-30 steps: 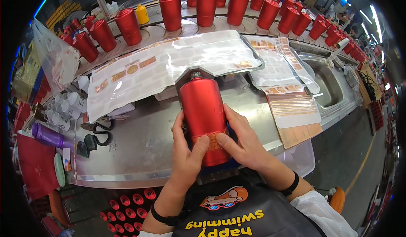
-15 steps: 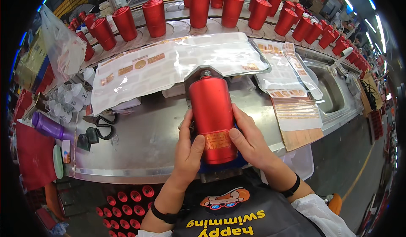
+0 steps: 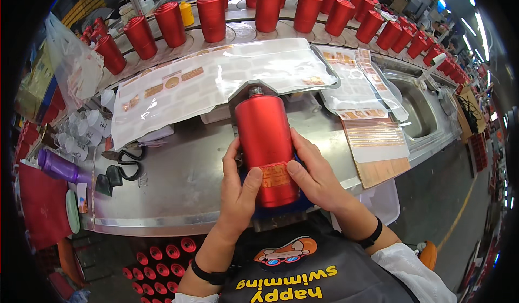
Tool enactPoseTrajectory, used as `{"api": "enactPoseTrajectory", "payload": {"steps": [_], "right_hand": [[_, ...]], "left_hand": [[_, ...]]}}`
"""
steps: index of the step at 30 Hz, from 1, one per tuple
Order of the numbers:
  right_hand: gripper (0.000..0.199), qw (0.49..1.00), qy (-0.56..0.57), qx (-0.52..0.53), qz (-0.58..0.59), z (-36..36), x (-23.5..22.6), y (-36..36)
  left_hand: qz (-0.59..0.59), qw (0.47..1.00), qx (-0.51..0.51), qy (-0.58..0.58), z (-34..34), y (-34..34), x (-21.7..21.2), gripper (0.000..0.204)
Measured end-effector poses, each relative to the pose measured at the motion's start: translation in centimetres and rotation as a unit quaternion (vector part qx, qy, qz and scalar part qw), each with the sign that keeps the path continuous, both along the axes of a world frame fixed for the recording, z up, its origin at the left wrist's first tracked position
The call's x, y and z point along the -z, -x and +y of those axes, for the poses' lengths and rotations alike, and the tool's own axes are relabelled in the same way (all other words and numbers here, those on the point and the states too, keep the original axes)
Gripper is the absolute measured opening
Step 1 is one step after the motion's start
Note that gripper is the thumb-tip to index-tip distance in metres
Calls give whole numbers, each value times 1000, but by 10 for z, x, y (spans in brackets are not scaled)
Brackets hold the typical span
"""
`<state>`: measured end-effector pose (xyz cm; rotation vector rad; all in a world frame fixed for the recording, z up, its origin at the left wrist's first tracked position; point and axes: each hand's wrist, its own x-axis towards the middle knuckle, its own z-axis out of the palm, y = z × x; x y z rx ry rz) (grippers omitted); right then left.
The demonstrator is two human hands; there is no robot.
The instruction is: Apply a decorative label to a red metal bottle and smooth it out.
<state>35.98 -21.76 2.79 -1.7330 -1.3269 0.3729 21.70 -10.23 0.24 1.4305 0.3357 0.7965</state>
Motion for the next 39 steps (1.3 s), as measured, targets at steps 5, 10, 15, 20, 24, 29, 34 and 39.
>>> {"api": "enactPoseTrajectory", "payload": {"steps": [5,10,15,20,24,29,34,39], "right_hand": [[62,1000,-8,-5,6,0,3,-2],[62,1000,-8,-10,-7,1,3,-2],[63,1000,-13,-10,-8,1,3,-2],[63,1000,-13,-12,-6,0,3,-3],[62,1000,-16,-13,1,1,4,-2],[62,1000,-15,-9,1,0,4,-3],[63,1000,-15,-13,-2,-2,7,-4],[64,1000,-8,-10,3,0,4,-2]], "left_hand": [[-26,999,7,31,-1,-1,-5,66],[73,997,-14,-18,-2,-1,-8,77],[27,1000,-12,-2,-2,-2,-5,70],[-8,999,20,25,0,2,-4,66],[-19,1000,22,8,4,4,4,65],[-15,999,-6,33,-4,11,5,64],[6,999,-47,10,-10,7,1,62],[32,999,-34,8,-9,6,2,65]]}}
